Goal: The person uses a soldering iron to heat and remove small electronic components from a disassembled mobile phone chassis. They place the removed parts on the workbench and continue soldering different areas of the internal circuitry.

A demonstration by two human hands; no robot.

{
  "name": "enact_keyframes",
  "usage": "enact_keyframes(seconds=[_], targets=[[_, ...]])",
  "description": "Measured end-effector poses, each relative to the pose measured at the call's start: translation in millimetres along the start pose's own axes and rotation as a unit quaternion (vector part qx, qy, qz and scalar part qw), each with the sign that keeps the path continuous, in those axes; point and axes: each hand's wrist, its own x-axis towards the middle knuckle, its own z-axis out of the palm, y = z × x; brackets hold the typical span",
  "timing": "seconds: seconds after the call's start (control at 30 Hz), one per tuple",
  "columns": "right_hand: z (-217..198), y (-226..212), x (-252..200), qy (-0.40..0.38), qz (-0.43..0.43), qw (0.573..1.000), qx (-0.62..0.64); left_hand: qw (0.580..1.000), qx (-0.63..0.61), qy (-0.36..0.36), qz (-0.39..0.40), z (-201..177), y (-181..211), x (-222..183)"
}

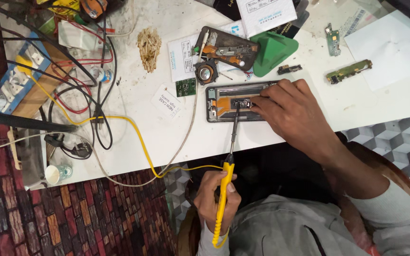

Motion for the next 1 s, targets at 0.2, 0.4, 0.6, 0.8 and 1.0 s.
enact_keyframes(seconds=[0.2, 0.4, 0.6, 0.8, 1.0], targets=[[2.3, 1.2, -0.5, 0.006, -0.006, 1.0, -0.013, 1.0, 0.002, 0.0, -0.002, -0.3, 1.1, 0.8], [2.8, 1.0, -1.3, 0.004, -0.006, 1.0, -0.018, 1.0, 0.006, 0.001, -0.001, 0.8, 1.9, 0.7], [2.0, 1.0, -1.4, 0.0, -0.007, 1.0, -0.02, 1.0, -0.004, -0.002, 0.008, 0.7, 1.8, 1.6], [2.4, 1.1, -2.0, 0.001, -0.004, 1.0, -0.017, 1.0, 0.005, -0.002, 0.005, 1.2, 1.8, 0.5], [2.8, 1.5, -2.3, 0.002, -0.004, 1.0, -0.011, 1.0, 0.012, 0.003, 0.005, 2.7, 0.5, -0.6]])
